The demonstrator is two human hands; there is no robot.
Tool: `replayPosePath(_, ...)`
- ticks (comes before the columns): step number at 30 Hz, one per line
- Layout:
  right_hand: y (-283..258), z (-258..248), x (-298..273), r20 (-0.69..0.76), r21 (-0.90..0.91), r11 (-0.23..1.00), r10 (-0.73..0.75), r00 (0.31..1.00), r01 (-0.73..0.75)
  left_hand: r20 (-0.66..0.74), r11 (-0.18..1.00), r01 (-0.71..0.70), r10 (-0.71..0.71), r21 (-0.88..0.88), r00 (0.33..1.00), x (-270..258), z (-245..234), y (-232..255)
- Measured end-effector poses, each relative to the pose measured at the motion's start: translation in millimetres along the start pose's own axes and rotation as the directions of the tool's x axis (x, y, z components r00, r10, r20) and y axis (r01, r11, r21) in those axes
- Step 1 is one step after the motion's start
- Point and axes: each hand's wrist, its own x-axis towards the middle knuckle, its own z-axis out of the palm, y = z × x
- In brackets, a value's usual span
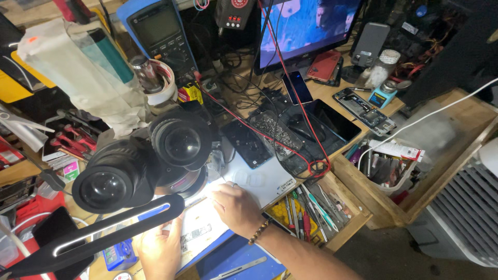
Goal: The person uses a yellow and blue tool to work on a small electronic component on a cluttered workbench. They then pick up a circuit board, examine it closely, and place it under a microscope for further inspection.
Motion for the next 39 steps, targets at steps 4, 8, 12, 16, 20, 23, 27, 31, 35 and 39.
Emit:
replayPosePath(4,-1.0,-0.9,1.1,0.004,-0.023,1.000,-0.011,1.000,0.011,0.024,0.993,0.088,-0.087,-0.081,0.996,-0.5,1.4,-1.4)
replayPosePath(8,-3.9,-3.5,2.4,0.012,-0.039,0.998,-0.051,0.999,0.051,0.002,0.990,0.052,-0.052,-0.128,0.999,-3.0,2.1,-2.9)
replayPosePath(12,-7.7,-6.1,3.5,0.019,-0.043,0.998,-0.049,0.999,0.050,-0.013,0.989,0.025,-0.027,-0.144,1.000,-3.3,1.8,-2.9)
replayPosePath(16,-8.6,-5.7,3.6,0.018,-0.059,0.997,-0.050,0.999,0.051,-0.013,0.995,0.014,-0.015,-0.094,1.000,-4.0,0.8,-2.6)
replayPosePath(20,-6.6,-4.8,3.3,0.030,-0.063,0.996,-0.055,0.998,0.056,-0.016,0.995,0.023,-0.024,-0.102,1.000,-3.1,0.1,-0.4)
replayPosePath(23,-6.3,-4.6,3.5,0.044,-0.061,0.997,-0.054,0.998,0.057,-0.017,0.995,0.014,-0.015,-0.096,1.000,-2.6,-0.9,2.0)
replayPosePath(27,-7.5,-6.6,3.9,0.049,-0.065,0.995,-0.078,0.996,0.081,-0.027,0.998,-0.034,0.032,-0.054,0.999,-1.8,-2.6,2.4)
replayPosePath(31,-8.0,-7.2,3.8,0.046,-0.069,0.993,-0.094,0.995,0.097,-0.012,0.997,0.015,-0.016,-0.074,1.000,-2.2,-0.6,0.1)
replayPosePath(35,-7.2,-7.0,4.4,0.059,-0.064,0.993,-0.091,0.994,0.095,0.005,1.000,0.026,-0.026,-0.012,1.000,-2.9,0.5,-3.5)
replayPosePath(39,-6.9,-7.1,4.2,0.049,-0.053,0.992,-0.108,0.993,0.110,-0.002,1.000,0.017,-0.017,-0.021,1.000,-3.7,1.1,-4.8)
